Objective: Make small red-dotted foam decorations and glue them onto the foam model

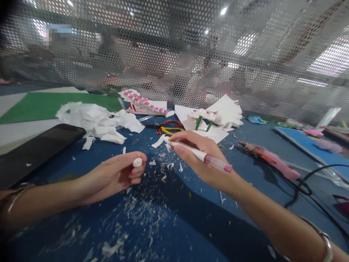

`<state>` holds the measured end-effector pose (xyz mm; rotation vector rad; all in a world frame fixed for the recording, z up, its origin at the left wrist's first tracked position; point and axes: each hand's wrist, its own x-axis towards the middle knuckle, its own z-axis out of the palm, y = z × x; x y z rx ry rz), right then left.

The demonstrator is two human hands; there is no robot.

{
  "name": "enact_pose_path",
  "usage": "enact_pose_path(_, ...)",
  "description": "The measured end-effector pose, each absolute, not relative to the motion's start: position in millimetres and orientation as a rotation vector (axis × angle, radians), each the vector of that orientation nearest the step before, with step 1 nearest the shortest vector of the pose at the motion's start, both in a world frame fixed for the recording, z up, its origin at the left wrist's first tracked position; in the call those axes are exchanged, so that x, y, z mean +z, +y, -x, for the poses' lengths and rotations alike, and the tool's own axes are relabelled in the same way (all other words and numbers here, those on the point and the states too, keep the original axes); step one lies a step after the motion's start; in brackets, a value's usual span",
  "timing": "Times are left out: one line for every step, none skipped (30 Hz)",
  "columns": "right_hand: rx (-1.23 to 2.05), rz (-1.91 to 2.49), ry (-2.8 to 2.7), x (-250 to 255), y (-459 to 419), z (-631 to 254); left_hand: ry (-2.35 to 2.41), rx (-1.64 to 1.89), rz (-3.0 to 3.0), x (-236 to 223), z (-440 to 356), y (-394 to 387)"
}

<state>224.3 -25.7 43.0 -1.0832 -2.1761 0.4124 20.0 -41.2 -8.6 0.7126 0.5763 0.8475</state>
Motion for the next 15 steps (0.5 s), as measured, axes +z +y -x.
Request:
enact_pose_path(0.475, 1.07, -2.139, 40.8, -25.8, -225.3, 0.584, 0.853, -0.708, -8.5, -20.4, -40.9)
enact_pose_path(0.578, 1.033, -2.079, 38.6, -24.9, -226.3, 0.592, 0.862, -0.705, -8.1, -20.9, -40.5)
enact_pose_path(0.707, 0.978, -2.004, 36.8, -23.4, -227.3, 0.606, 0.871, -0.701, -7.5, -21.4, -40.2)
enact_pose_path(0.841, 0.922, -1.924, 35.4, -21.9, -228.0, 0.625, 0.879, -0.698, -6.7, -21.9, -39.9)
enact_pose_path(0.965, 0.875, -1.854, 34.6, -20.8, -228.3, 0.646, 0.886, -0.696, -5.8, -22.3, -39.7)
enact_pose_path(1.062, 0.844, -1.803, 34.4, -20.3, -228.1, 0.664, 0.891, -0.697, -5.0, -22.5, -39.6)
enact_pose_path(1.124, 0.836, -1.775, 34.6, -20.5, -227.5, 0.678, 0.891, -0.701, -4.4, -22.6, -39.6)
enact_pose_path(1.16, 0.845, -1.765, 35.2, -21.5, -226.6, 0.687, 0.889, -0.708, -4.1, -22.4, -39.6)
enact_pose_path(1.183, 0.849, -1.766, 35.9, -23.1, -225.6, 0.687, 0.886, -0.716, -4.3, -22.1, -39.7)
enact_pose_path(1.204, 0.844, -1.77, 36.7, -25.1, -224.5, 0.685, 0.883, -0.727, -5.0, -21.5, -39.8)
enact_pose_path(1.223, 0.835, -1.778, 37.4, -27.4, -223.4, 0.682, 0.881, -0.74, -6.0, -20.9, -39.9)
enact_pose_path(1.242, 0.829, -1.788, 38.0, -29.6, -222.4, 0.681, 0.877, -0.754, -7.2, -20.2, -40.0)
enact_pose_path(1.265, 0.823, -1.799, 38.3, -31.9, -221.5, 0.678, 0.872, -0.768, -8.5, -19.6, -40.1)
enact_pose_path(1.292, 0.816, -1.807, 38.3, -34.0, -220.7, 0.675, 0.868, -0.784, -9.6, -19.1, -40.2)
enact_pose_path(1.325, 0.809, -1.811, 38.1, -36.0, -219.9, 0.675, 0.862, -0.801, -10.4, -18.8, -40.4)
